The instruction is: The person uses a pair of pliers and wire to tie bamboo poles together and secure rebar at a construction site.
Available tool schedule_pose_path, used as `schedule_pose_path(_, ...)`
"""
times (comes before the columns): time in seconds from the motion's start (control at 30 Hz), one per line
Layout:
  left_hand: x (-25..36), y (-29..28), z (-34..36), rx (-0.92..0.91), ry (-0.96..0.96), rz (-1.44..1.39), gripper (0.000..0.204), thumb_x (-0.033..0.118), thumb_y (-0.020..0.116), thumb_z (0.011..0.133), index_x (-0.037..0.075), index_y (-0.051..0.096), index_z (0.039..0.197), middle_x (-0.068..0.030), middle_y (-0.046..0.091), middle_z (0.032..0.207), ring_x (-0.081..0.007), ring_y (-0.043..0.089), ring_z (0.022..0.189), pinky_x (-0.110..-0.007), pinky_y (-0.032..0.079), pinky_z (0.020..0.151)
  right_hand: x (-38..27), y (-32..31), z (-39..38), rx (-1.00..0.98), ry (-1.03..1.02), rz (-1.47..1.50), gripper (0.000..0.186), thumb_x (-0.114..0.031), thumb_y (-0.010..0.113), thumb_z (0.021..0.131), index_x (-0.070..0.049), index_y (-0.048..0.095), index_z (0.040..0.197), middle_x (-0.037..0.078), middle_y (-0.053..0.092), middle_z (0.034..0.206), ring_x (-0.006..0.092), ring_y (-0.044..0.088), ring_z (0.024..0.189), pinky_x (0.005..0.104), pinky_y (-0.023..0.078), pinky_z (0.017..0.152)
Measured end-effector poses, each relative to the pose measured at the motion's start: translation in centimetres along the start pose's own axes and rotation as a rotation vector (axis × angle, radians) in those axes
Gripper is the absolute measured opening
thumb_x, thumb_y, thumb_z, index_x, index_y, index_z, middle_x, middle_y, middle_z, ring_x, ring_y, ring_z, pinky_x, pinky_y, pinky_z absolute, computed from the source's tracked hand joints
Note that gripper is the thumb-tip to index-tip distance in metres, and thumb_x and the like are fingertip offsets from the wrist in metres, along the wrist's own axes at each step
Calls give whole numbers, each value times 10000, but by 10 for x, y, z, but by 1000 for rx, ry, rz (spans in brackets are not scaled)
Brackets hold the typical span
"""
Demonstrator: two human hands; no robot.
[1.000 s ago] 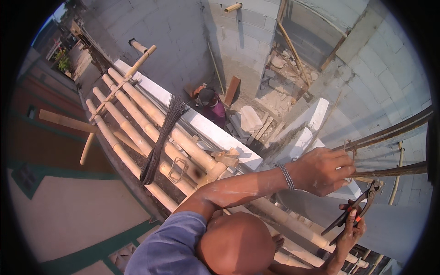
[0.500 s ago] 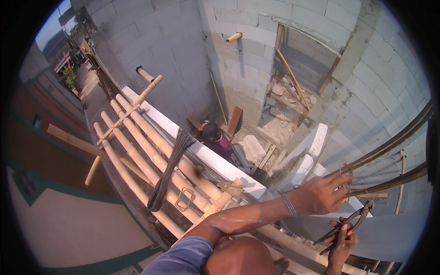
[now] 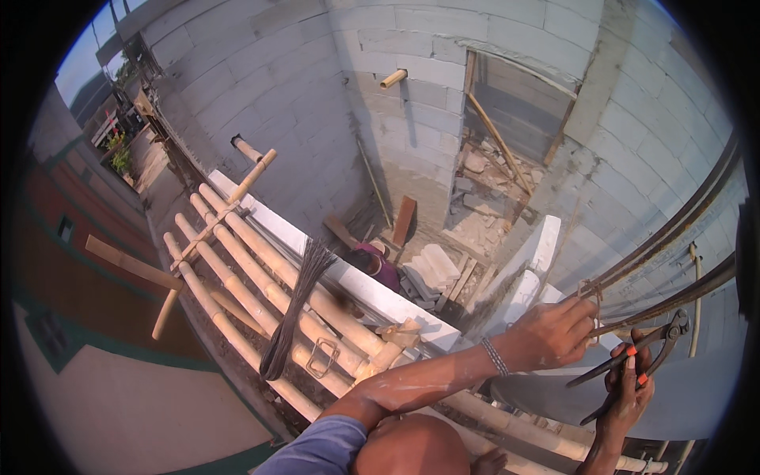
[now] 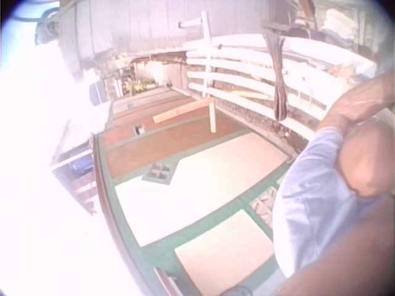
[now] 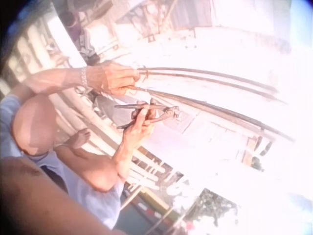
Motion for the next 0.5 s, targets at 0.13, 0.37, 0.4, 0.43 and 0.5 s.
schedule_pose_path(0.13,-1,1,-1,10,11,-34,237,83,737,798,8,623,992,-124,609,1081,-273,674,940,-369,576,747,-3,7,13,-23,-57,55,461,-231,654,967,32,588,1340,15,610,910,51,479,681,196,339,567)
schedule_pose_path(0.37,-2,-3,1,-52,17,-60,251,96,740,817,6,648,1032,-108,624,1084,-270,665,916,-372,572,746,-17,21,34,-160,-88,-116,378,-198,778,867,43,665,1135,34,626,871,113,569,732,249,455,644)
schedule_pose_path(0.4,-4,-3,1,-53,30,-84,249,101,740,821,6,648,1032,-106,625,1079,-270,662,913,-371,572,746,-18,22,35,-194,-75,-129,354,-184,785,861,47,670,1105,37,631,857,118,578,730,258,468,651)
schedule_pose_path(0.43,-4,-3,2,-64,49,-67,250,106,739,823,8,646,1033,-103,627,1071,-268,659,909,-369,570,744,-19,22,33,-177,-69,-99,305,-172,795,858,41,672,1039,51,641,817,125,584,704,266,476,651)
schedule_pose_path(0.5,-2,-5,3,-91,78,-38,250,115,737,826,11,644,1034,-96,631,1056,-265,654,901,-363,568,739,-15,18,36,-159,-88,-128,276,-177,793,863,29,662,990,55,642,798,128,585,693,270,476,643)
Point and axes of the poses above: each hand's wrist, its own z-axis towards the middle knuckle, its own y-axis out of the palm, x = y × z, the point moved 5 cm from there along z, towards the middle knuckle
